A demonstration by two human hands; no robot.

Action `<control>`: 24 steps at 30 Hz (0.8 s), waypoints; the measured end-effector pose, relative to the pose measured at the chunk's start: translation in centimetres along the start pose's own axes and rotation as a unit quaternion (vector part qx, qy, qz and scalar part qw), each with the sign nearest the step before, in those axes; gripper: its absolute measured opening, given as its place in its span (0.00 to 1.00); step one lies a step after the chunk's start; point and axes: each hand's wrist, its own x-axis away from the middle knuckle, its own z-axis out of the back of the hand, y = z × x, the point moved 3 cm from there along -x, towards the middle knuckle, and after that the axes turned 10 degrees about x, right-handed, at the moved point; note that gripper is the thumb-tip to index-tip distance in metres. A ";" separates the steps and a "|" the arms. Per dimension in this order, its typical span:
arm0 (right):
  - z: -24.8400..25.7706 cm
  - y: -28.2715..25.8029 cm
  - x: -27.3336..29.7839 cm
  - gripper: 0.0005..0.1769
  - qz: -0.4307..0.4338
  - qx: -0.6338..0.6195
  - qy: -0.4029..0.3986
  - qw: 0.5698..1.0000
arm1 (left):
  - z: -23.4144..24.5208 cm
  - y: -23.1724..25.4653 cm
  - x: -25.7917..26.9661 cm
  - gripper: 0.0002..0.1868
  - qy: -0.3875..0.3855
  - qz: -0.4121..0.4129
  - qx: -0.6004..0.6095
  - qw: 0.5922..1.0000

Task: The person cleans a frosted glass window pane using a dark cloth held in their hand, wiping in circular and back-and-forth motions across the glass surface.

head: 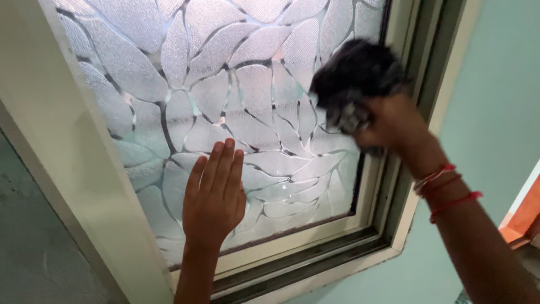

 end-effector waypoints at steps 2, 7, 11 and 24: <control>0.7 1.2 -1.1 0.30 -0.119 0.034 -0.029 0.992 | -0.1 -0.1 0.2 0.27 0.008 0.002 0.000 1.000; 0.6 -2.7 -3.2 0.26 -0.089 0.000 0.078 0.993 | -0.4 -0.6 0.9 0.28 0.014 0.037 0.029 0.999; -1.0 -6.8 -3.0 0.23 -0.174 -0.055 0.049 0.982 | 0.1 -1.1 1.6 0.28 0.099 0.073 0.126 0.984; -6.9 -21.8 0.9 0.49 0.243 -0.150 0.046 0.957 | 3.0 0.2 0.7 0.25 0.183 0.140 0.369 0.900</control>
